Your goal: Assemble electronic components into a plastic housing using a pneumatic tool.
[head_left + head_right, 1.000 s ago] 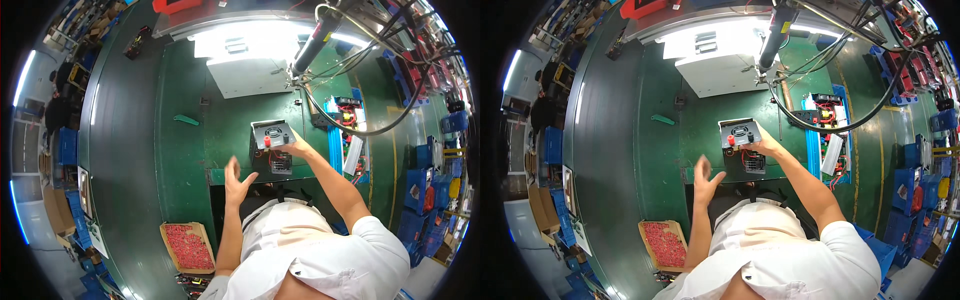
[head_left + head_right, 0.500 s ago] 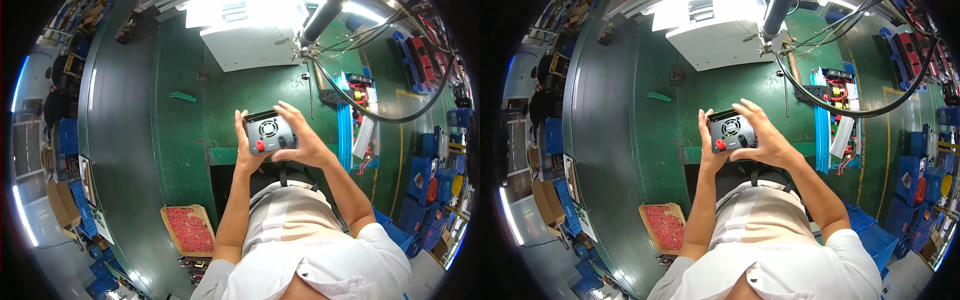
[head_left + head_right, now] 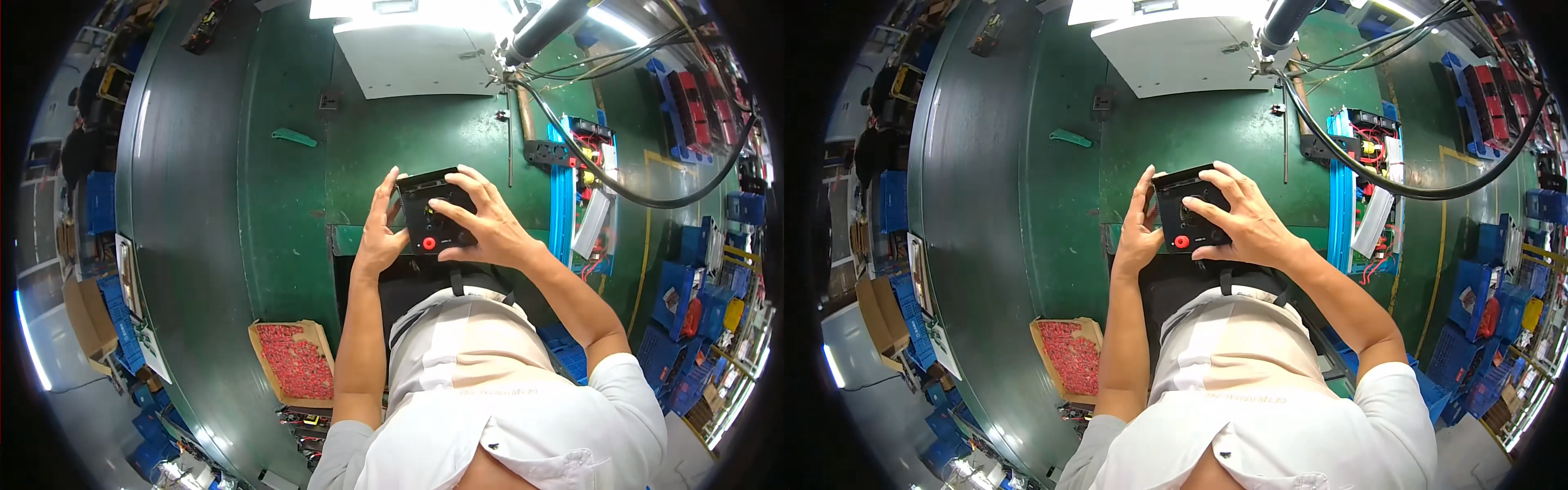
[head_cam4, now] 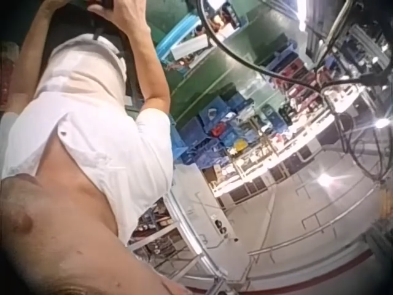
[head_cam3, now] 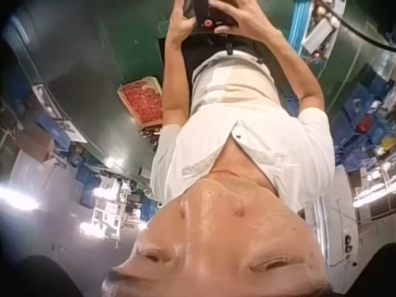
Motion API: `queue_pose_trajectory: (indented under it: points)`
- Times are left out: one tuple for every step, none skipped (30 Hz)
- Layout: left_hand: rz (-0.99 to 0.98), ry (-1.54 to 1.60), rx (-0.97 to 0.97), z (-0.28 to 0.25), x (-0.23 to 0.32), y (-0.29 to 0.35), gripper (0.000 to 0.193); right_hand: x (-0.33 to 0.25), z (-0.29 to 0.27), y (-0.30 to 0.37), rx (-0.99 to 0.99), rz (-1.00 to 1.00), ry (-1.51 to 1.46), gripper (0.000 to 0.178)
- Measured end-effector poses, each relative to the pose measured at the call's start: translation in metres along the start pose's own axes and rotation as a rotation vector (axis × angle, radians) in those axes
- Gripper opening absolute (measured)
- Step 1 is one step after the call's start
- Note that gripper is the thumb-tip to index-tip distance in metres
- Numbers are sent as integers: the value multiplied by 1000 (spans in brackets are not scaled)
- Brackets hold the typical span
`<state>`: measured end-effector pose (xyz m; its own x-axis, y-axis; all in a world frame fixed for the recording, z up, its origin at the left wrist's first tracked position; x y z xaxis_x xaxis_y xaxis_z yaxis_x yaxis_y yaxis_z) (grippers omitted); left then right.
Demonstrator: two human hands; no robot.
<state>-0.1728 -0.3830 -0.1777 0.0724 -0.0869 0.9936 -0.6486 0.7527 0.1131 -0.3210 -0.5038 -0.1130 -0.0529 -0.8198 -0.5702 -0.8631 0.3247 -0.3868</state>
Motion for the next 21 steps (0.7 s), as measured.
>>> queue_pose_trajectory:
  points:
    - [-16, 1, 4, -1, -1, -1, 95, 3, 2, 1, -1, 0, -1, 80]
    - [-33, 2, 8, -1, -1, -1, 91, 4, 1, 1, 46, -27, -28, 79]
    - [-38, 2, 10, -2, -1, -1, 91, 2, -1, 1, 91, -52, -56, 78]
    - [-30, 15, 7, -2, 0, -2, 89, 2, -1, 0, 88, -50, -60, 78]
    - [-22, 28, 5, -2, 0, -2, 86, 2, -2, -3, 103, -81, -57, 78]
    - [-24, 28, 8, -1, -1, -3, 86, 1, -3, -7, 120, -115, -54, 78]
    - [-31, 41, 32, -1, -3, -3, 84, 1, -3, -9, 110, -96, -66, 77]
    - [-37, 55, 56, -1, -4, -2, 83, 1, -2, -9, 108, -96, -68, 77]
    - [-37, 54, 60, -1, -5, -2, 83, 3, 0, -10, 92, -52, -75, 77]
    - [-39, 72, 59, -1, -7, -2, 81, 6, 2, -11, 77, -8, -82, 77]
    - [-42, 91, 57, -1, -9, -1, 79, 7, 5, -8, 55, 37, -134, 76]
    - [-43, 93, 58, -1, -8, -2, 79, 7, 5, -7, 52, 37, -133, 76]
    - [-27, 73, 50, -1, -7, -2, 79, 7, 6, -6, 40, 39, -140, 75]
    - [-12, 53, 42, -1, -6, -2, 78, 7, 7, -5, 27, 42, -147, 75]
    - [-16, 52, 35, -1, -6, 0, 78, 5, 5, -5, 20, 38, -126, 75]
    - [-22, 52, 27, -1, -6, 0, 79, 4, 2, -5, 11, 35, -104, 75]
    - [-14, 122, 14, 1, -6, -3, 80, 4, -1, -7, -1, 29, -77, 79]
    - [-4, 108, 19, 0, -6, -5, 80, 4, -4, -8, 26, 88, -111, 81]
    - [5, 94, 23, -1, -8, -7, 80, 5, -6, -7, 55, 148, -144, 84]
    - [0, 56, 35, -4, -10, -11, 79, 10, -9, -7, 105, 222, -186, 86]
    - [-5, 45, 39, -4, -9, -16, 79, 17, -12, -8, 116, 281, -234, 83]
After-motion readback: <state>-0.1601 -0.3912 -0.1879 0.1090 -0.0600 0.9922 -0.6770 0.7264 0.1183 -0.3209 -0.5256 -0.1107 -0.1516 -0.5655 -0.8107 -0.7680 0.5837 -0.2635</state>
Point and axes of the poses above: each hand's wrist, its own y-axis away from the middle knuckle, its own z-axis out of the palm, x = y × z, the point moved 5 cm from there along -y, towards the middle knuckle, and after that the axes turned 13 degrees about x, right-handed, at the moved point
